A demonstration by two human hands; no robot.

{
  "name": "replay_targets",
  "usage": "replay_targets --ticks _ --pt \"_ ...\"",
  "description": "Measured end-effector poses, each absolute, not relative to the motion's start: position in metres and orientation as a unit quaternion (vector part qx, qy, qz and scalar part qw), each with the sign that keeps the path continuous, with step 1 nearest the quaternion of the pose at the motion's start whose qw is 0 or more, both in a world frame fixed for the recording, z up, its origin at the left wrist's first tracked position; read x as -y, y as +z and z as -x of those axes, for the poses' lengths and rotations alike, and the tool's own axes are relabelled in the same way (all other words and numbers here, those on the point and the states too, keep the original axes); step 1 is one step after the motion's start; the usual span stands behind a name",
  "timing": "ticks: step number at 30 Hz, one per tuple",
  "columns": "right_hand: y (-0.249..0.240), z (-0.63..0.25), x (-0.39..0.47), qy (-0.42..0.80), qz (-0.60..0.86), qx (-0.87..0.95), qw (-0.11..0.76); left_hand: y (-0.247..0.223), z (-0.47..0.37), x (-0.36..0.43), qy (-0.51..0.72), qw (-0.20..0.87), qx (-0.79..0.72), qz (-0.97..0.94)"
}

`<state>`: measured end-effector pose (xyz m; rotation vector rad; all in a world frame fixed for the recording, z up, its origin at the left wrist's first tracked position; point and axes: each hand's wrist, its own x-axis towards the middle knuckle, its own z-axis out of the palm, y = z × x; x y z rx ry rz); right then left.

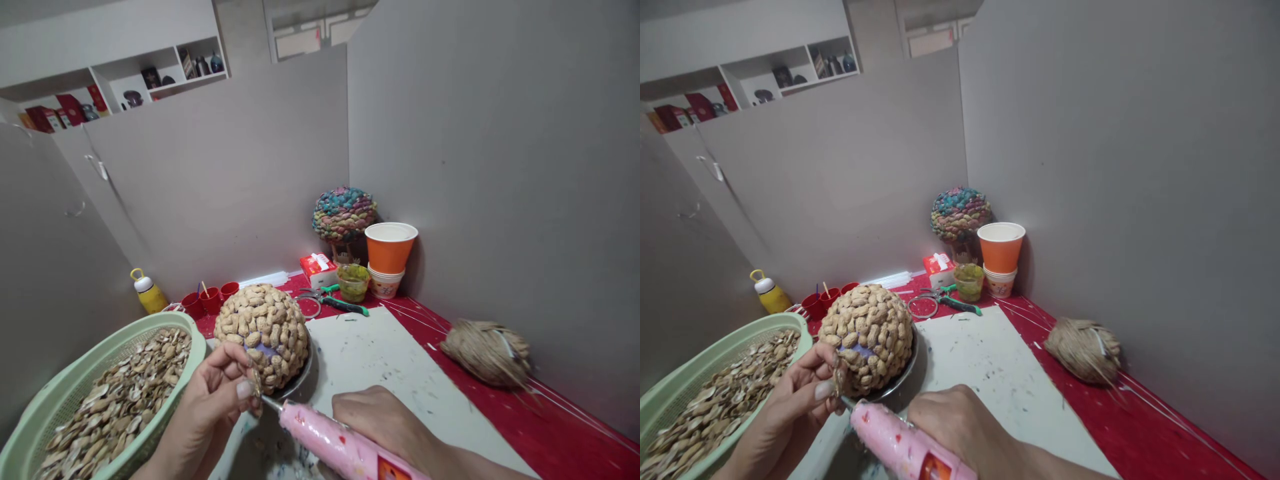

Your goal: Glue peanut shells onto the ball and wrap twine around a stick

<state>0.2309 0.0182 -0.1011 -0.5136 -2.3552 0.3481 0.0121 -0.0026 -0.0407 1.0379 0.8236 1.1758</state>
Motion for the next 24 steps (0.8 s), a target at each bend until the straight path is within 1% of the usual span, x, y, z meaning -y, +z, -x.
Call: replay_targets --ticks 3,6,8,10,12,14,19,24 --pt "-0.099 -0.231 -0.019 0.101 0.210 0.894 0.383 -0.035 -0.009 0.005 0.520 0.631 -0.350 -0.457" --pt "-0.091 -0.233 -0.016 0.102 0.234 0.891 0.375 -0.027 -0.002 0.008 0.542 0.597 -0.354 -0.473" --pt "-0.082 -0.235 -0.012 0.100 0.257 0.888 0.368 -0.021 0.004 0.008 0.564 0.538 -0.387 -0.492" --pt "-0.074 -0.236 -0.008 0.090 0.272 0.883 0.370 -0.016 0.008 0.007 0.580 0.454 -0.433 -0.519" --pt "-0.067 -0.237 -0.005 0.079 0.277 0.878 0.383 -0.013 0.008 0.007 0.577 0.369 -0.476 -0.552" --pt "-0.064 -0.236 -0.004 0.068 0.275 0.873 0.397 -0.012 0.006 0.006 0.560 0.306 -0.502 -0.585" --pt "-0.069 -0.232 -0.011 0.052 0.264 0.872 0.408 -0.016 -0.004 0.004 0.502 0.208 -0.538 -0.645" --pt "-0.072 -0.237 -0.014 0.113 0.260 0.872 0.400 -0.027 -0.006 -0.007 0.461 0.118 -0.552 -0.685"
